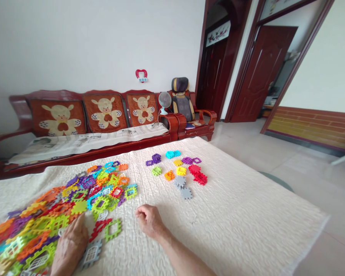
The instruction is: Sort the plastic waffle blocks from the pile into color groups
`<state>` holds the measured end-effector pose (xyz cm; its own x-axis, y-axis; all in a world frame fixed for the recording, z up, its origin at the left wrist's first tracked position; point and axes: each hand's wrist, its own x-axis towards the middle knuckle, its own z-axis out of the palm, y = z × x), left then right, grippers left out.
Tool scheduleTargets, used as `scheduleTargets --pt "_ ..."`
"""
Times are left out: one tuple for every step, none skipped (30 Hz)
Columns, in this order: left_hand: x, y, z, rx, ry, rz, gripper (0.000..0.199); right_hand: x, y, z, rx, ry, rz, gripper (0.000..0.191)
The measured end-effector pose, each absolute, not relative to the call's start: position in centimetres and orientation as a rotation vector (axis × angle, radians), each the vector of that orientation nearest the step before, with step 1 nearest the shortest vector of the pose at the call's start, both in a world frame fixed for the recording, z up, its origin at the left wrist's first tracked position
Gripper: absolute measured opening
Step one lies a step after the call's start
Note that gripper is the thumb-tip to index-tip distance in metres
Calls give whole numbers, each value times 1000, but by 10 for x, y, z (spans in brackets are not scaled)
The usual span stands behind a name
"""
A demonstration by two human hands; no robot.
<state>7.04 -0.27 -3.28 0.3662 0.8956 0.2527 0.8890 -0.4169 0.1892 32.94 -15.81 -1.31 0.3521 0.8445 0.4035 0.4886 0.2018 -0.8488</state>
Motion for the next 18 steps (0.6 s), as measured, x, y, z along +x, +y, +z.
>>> scheduleTargets --pt "70 -1 -34 2575 1688 497 49 330 -157 -15 -1451 -1287 373 25" --pt "69 0 -35 2570 1694 503 48 330 -155 -18 -1461 -1278 361 27" --pt "69 0 -36 2562 1709 520 47 331 -153 -20 -1473 -1265 345 30" --pt "69 0 -36 2560 1718 542 46 331 -152 -22 -1488 -1249 323 35" --pt "70 0 -36 2565 1715 566 44 332 -151 -24 -1503 -1232 298 39" --pt "71 -2 -35 2572 1710 593 43 332 -150 -26 -1516 -1215 272 43" --pt "72 -4 -33 2594 1672 602 41 332 -150 -27 -1527 -1203 253 44" --pt "73 -6 -31 2603 1647 614 40 333 -149 -28 -1533 -1198 245 44" --pt "74 -7 -29 2600 1640 626 39 333 -149 -29 -1537 -1194 246 43" --pt "76 -9 -27 2583 1669 643 40 334 -149 -29 -1538 -1196 255 42" --pt "77 -10 -25 2585 1673 647 40 335 -149 -28 -1537 -1202 266 39" --pt "79 -11 -25 2583 1687 646 40 335 -149 -28 -1537 -1209 278 37" --pt "79 -11 -24 2574 1704 649 41 336 -149 -27 -1538 -1216 290 35" --pt "80 -12 -24 2567 1713 651 41 336 -149 -26 -1540 -1221 299 34" --pt "81 -12 -24 2557 1720 656 41 337 -150 -25 -1544 -1224 305 33" --pt "81 -13 -23 2545 1722 662 40 337 -150 -24 -1548 -1227 309 33" --pt "81 -13 -23 2533 1720 667 40 337 -151 -23 -1552 -1229 313 32" --pt "81 -14 -23 2518 1719 671 40 337 -151 -22 -1555 -1231 316 32"
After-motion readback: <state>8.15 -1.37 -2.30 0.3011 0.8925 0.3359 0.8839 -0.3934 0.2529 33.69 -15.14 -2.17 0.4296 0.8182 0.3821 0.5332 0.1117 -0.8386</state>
